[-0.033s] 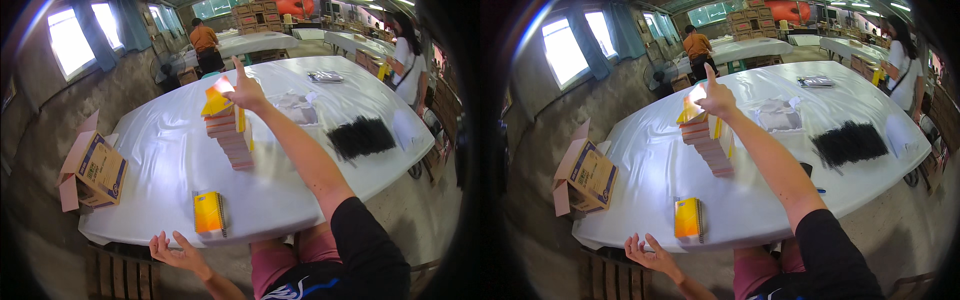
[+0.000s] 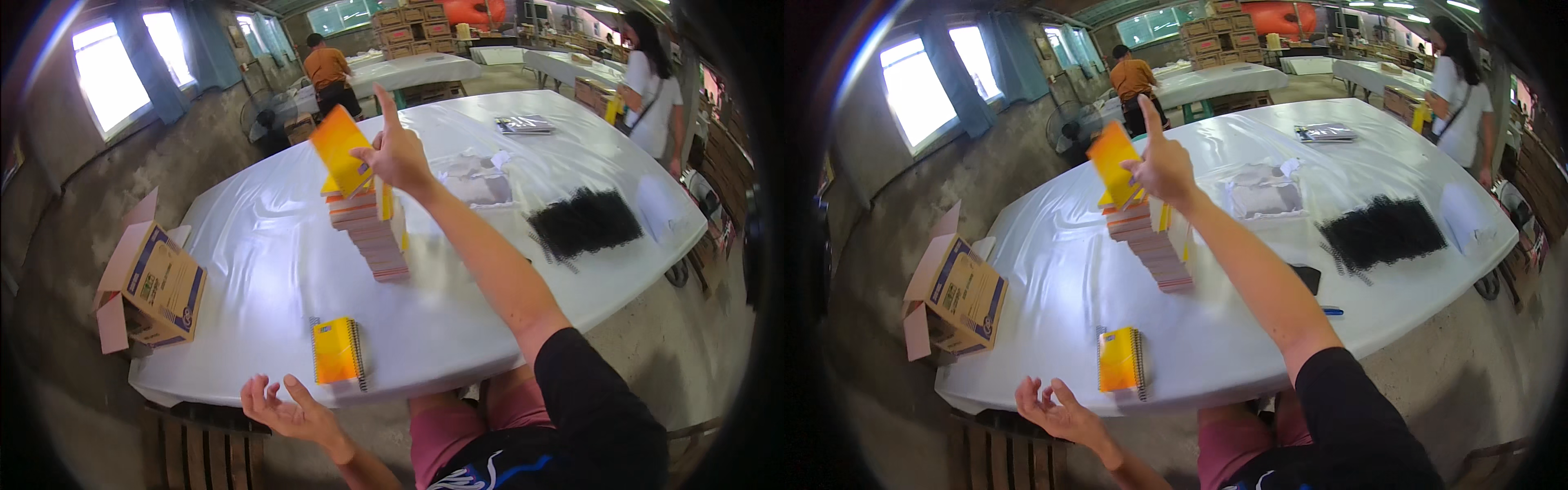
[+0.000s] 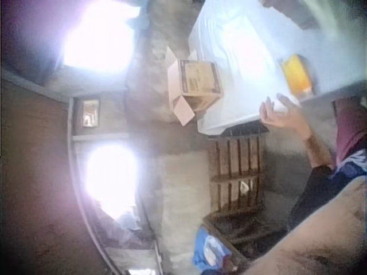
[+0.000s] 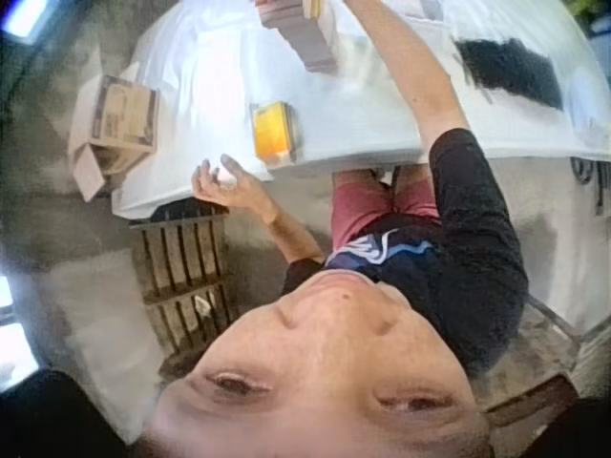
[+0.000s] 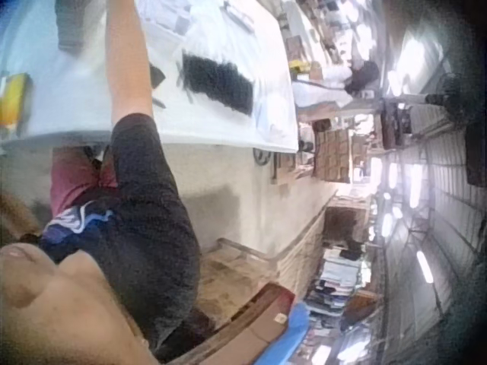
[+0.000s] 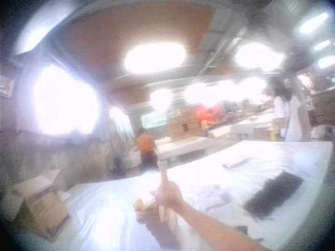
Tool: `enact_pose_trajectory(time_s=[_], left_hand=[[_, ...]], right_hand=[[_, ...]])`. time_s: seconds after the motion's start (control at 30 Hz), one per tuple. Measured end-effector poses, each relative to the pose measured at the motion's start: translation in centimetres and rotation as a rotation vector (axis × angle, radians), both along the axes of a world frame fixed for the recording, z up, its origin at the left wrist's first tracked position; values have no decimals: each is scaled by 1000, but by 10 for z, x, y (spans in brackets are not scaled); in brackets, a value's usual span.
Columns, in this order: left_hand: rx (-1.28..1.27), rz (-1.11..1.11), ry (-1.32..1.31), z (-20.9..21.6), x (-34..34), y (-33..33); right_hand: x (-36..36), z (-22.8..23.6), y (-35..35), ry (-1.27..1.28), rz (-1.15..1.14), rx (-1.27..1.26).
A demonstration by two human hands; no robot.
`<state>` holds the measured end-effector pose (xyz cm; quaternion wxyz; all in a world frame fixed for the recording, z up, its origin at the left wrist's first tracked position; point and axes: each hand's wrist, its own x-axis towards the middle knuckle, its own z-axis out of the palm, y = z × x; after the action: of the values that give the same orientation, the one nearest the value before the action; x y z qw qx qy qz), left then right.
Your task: The person inserts a metal spiral into the punched holes of a notebook cover and pages, using a small tool to guide the spiral and pliers to trim and secure the ends, repeating this process for several notebooks.
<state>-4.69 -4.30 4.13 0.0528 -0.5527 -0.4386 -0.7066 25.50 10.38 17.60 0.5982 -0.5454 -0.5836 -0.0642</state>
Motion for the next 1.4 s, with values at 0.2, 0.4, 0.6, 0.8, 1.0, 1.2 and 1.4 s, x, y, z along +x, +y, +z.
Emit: enact_pose_trajectory(time_s=[0.2,0.4,0.6,0.8,1.0,1.2,1.4], left_hand=[[-386,-1117,-597,48,76,24],[-545,-1329,-420,-3,114,32],[-628,-1239,-498,7,153,8],[-451,-563,903,4,143,11],[-506,-462,1003,-49,143,1],[-374,-269,677,-86,173,-11],[-311,-153,632,-98,183,0]], right_hand=[[-40,-46,-122,42,393,73],[-19,-115,-202,85,306,33],[9,-142,-213,40,504,-157],[159,-194,-164,-329,-426,-417],[221,-228,-152,-584,-732,-942],[247,-217,-149,-700,-695,-957],[228,-181,-166,-742,-515,-571]])
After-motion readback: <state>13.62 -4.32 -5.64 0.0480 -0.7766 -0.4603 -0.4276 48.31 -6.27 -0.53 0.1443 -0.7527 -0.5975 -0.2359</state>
